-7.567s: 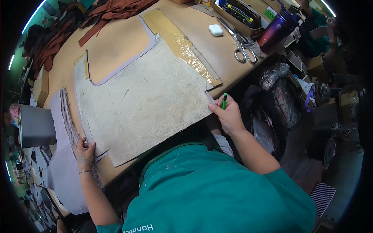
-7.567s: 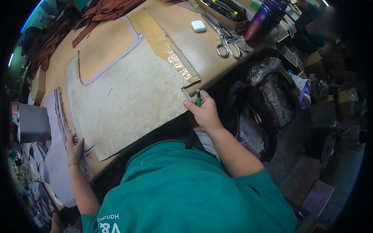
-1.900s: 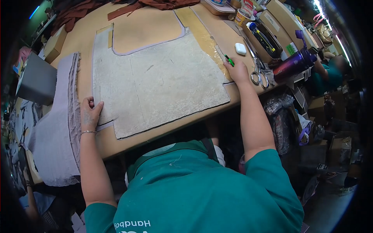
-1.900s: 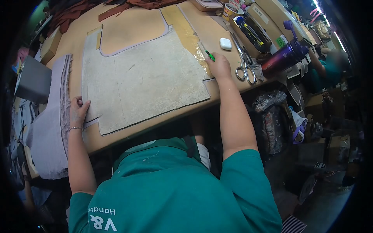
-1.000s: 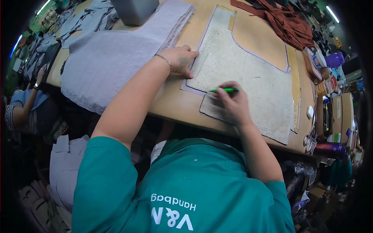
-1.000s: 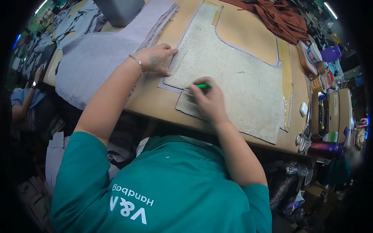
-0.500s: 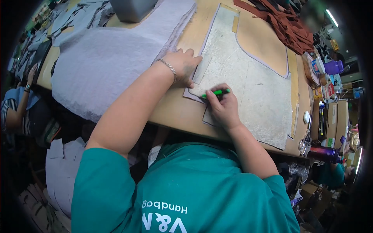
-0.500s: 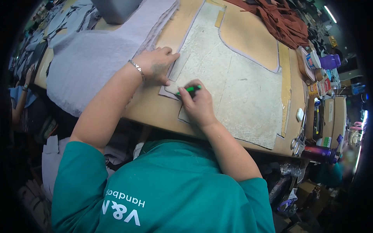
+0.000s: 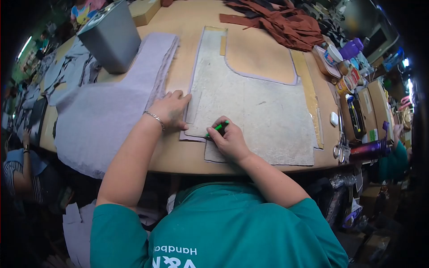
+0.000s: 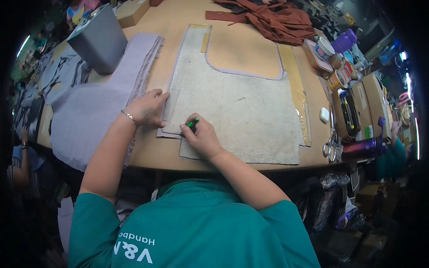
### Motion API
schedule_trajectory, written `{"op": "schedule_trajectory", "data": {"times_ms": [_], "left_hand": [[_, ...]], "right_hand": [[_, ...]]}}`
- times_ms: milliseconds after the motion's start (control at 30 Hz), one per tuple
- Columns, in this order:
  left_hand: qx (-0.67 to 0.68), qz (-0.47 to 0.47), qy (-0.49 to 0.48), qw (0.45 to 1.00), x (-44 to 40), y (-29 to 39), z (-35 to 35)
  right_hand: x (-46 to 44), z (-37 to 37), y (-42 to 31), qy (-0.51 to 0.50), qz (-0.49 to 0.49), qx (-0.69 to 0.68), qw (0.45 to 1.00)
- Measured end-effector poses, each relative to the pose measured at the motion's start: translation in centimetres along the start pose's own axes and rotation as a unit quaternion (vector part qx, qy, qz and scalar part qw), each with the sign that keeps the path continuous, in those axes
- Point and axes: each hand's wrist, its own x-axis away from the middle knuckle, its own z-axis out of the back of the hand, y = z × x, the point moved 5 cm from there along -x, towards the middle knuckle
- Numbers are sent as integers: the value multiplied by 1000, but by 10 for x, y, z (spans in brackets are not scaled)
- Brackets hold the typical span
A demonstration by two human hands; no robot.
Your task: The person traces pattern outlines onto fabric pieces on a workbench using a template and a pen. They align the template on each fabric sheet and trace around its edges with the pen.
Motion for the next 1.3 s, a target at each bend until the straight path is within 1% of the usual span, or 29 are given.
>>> {"op": "schedule_trajectory", "data": {"times_ms": [100,167,200,233,267,333,400,433,500,567,633,667,733,800,833,933,1033,1067,1100,1167,1267,1300], "left_hand": [[16,3,-54,998,0,4,7],[31,9,-44,998,-3,0,3],[52,-16,-25,998,-4,-7,-1],[76,-39,-8,996,-6,-6,-4],[83,-63,40,994,-6,8,-2],[107,-90,138,981,-3,31,5],[147,-197,177,953,-10,88,3],[165,-243,198,935,-11,121,4],[124,-316,170,925,-20,190,-10],[73,-359,148,918,-30,254,-32],[48,-387,147,909,-45,299,-55],[47,-379,145,913,-47,313,-59],[43,-366,140,919,-53,333,-64],[34,-348,109,930,-56,336,-66],[29,-339,92,936,-57,336,-67],[22,-339,94,936,-56,337,-66],[17,-339,91,936,-57,337,-67],[15,-338,89,937,-57,336,-68],[14,-337,90,937,-57,336,-68],[13,-333,94,938,-58,337,-66],[15,-333,94,938,-58,338,-65],[17,-333,97,938,-58,337,-65]], "right_hand": [[10,31,7,33,-30,-55,997],[14,76,3,74,-14,-107,991],[21,108,1,103,-14,-128,986],[32,145,5,167,-16,-124,978],[49,183,10,232,-26,-123,964],[87,255,28,344,-14,-123,931],[118,308,48,419,-12,-94,903],[126,319,52,430,-16,-83,899],[135,333,57,450,-20,-66,890],[134,332,58,431,-17,-61,900],[133,326,57,405,-15,-36,914],[133,327,61,399,-11,-8,917],[133,326,63,390,-3,-13,921],[134,320,60,365,7,-22,931],[132,317,56,351,7,-1,936],[127,309,56,306,20,53,950],[132,321,59,303,-37,12,952],[139,332,59,339,-37,49,939],[141,342,57,342,-15,32,939],[142,343,55,340,-11,75,938],[128,318,55,276,-5,64,959],[128,318,54,275,-13,52,960]]}}
